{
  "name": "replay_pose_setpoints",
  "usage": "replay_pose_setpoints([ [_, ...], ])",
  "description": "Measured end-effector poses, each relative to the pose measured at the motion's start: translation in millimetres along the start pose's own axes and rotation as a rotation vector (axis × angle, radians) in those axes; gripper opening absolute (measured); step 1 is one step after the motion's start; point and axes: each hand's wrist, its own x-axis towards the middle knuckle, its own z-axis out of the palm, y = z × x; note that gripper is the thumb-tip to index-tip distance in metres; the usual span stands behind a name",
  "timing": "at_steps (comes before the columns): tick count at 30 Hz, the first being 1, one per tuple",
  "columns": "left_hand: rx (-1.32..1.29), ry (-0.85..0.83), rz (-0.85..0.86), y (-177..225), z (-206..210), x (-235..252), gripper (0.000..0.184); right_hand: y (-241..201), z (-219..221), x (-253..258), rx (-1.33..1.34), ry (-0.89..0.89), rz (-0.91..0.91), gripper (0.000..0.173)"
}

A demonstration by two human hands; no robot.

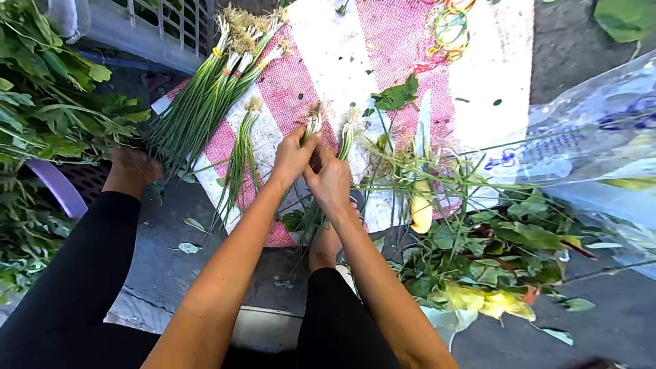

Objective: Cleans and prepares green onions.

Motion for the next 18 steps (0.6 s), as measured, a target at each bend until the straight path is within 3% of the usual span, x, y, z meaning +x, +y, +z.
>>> replay_pose_setpoints([
  [2,-0.245,-0.102,-0.050,9,-10,-9,0.030,2,-14,-6,0.126,0.059,-0.017,0.020],
  [5,-0.423,-0.219,-0.154,18,-26,-23,0.037,6,-34,-8,0.459,0.114,0.114,0.022],
  [7,-0.470,-0.250,-0.181,21,-29,-30,0.038,4,-47,-4,0.688,0.030,0.209,0.032],
  [9,-0.543,-0.249,-0.205,22,-26,-35,0.038,-2,-53,-1,0.804,-0.075,0.185,0.040],
  [15,-0.847,-0.233,-0.289,16,-19,-43,0.041,-4,-36,-1,0.667,0.044,0.014,0.032],
  [18,-0.859,-0.228,-0.302,15,-17,-46,0.037,-1,-32,-6,0.611,0.056,-0.073,0.022],
])
